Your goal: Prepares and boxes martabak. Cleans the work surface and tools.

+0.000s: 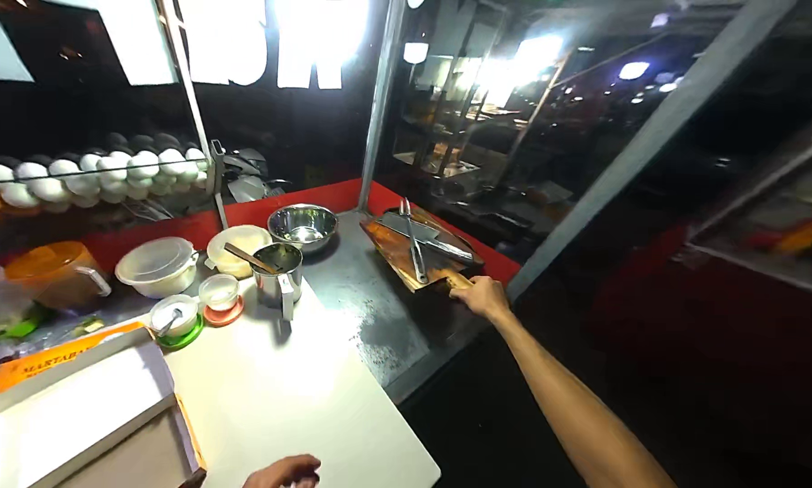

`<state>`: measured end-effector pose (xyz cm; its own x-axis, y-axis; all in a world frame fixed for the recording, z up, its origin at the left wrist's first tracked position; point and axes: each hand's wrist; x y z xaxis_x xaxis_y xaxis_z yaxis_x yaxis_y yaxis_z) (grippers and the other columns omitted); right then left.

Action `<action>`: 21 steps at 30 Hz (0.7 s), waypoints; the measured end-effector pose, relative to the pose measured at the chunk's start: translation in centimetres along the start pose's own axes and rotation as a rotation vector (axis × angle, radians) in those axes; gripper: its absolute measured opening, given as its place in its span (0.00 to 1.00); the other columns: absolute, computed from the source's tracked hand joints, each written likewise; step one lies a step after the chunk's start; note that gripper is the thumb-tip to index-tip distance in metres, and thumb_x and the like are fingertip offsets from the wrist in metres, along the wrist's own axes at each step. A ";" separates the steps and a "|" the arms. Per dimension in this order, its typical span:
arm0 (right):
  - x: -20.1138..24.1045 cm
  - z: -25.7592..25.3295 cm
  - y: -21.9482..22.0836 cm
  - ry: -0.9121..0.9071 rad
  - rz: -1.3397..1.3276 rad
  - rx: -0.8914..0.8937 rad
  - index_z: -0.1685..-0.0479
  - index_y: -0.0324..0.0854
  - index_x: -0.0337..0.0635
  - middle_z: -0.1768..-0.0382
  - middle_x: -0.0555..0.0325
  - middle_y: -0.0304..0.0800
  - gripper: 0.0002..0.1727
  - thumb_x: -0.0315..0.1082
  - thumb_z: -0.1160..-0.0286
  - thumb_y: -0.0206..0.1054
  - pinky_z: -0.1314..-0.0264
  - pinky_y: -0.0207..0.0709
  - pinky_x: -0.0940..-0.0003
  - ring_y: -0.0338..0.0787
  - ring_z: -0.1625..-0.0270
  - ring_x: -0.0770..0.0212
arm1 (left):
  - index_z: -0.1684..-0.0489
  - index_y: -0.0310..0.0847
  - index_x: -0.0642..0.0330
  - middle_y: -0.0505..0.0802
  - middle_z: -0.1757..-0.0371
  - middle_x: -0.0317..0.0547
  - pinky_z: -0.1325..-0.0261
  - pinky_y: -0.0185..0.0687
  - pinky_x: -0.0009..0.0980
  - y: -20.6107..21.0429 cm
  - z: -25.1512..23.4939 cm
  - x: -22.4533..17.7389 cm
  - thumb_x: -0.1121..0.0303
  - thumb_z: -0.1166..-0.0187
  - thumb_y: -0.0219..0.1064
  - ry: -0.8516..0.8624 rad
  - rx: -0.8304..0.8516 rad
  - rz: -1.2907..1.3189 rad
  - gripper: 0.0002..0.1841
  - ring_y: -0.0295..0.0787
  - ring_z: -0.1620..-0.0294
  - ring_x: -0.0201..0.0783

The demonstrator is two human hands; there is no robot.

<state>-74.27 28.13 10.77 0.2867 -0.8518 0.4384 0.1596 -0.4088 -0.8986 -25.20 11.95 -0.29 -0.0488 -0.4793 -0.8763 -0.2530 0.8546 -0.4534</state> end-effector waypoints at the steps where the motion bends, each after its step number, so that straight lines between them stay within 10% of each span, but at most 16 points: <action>1: 0.1 2.1 0.2 0.010 -0.009 -0.008 0.40 0.84 0.30 0.43 0.31 0.88 0.34 0.51 0.37 0.82 0.31 0.74 0.34 0.86 0.35 0.35 | 0.36 0.83 0.74 0.95 0.47 0.59 0.38 0.88 0.44 -0.1 -0.5 -0.1 0.70 0.12 0.61 0.034 -0.023 0.014 0.17 0.95 0.48 0.46; 5: 0.9 12.6 0.8 0.059 -0.052 -0.040 0.42 0.86 0.32 0.46 0.33 0.89 0.31 0.49 0.37 0.82 0.33 0.75 0.36 0.87 0.39 0.37 | 0.40 0.88 0.65 0.97 0.49 0.48 0.40 0.89 0.35 -0.6 -3.9 -1.3 0.63 0.12 0.59 0.229 -0.141 -0.090 0.17 0.95 0.49 0.36; 9: 1.7 23.6 3.2 0.138 -0.056 -0.031 0.41 0.86 0.37 0.48 0.38 0.91 0.30 0.49 0.38 0.82 0.36 0.77 0.37 0.89 0.42 0.40 | 0.35 0.85 0.66 0.93 0.39 0.56 0.33 0.82 0.51 -1.8 -8.6 -5.5 0.63 0.13 0.58 0.291 -0.155 -0.243 0.19 0.90 0.37 0.53; 16: 4.3 40.9 10.5 0.315 -0.083 0.094 0.37 0.87 0.44 0.48 0.44 0.94 0.31 0.50 0.40 0.82 0.36 0.80 0.38 0.92 0.42 0.43 | 0.12 0.61 0.65 0.76 0.20 0.67 0.28 0.74 0.60 0.2 -8.7 -5.1 0.40 0.19 0.63 -0.285 0.130 -0.618 0.43 0.73 0.22 0.66; 21: 5.5 47.4 14.7 0.337 -0.113 0.195 0.33 0.86 0.46 0.44 0.47 0.94 0.34 0.54 0.40 0.79 0.33 0.78 0.38 0.91 0.38 0.45 | 0.19 0.68 0.69 0.81 0.24 0.66 0.32 0.79 0.60 0.0 -3.3 -1.6 0.51 0.16 0.62 -0.400 0.148 -0.661 0.34 0.83 0.28 0.63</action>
<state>-25.59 33.01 0.85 -0.0639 -0.8781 0.4742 0.3576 -0.4637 -0.8106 -28.28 12.05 1.60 0.4254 -0.8137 -0.3962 0.0243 0.4479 -0.8937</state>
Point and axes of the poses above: each hand's wrist, its own z-axis away from the middle knuckle, its own y-axis out of the palm, x = y × z
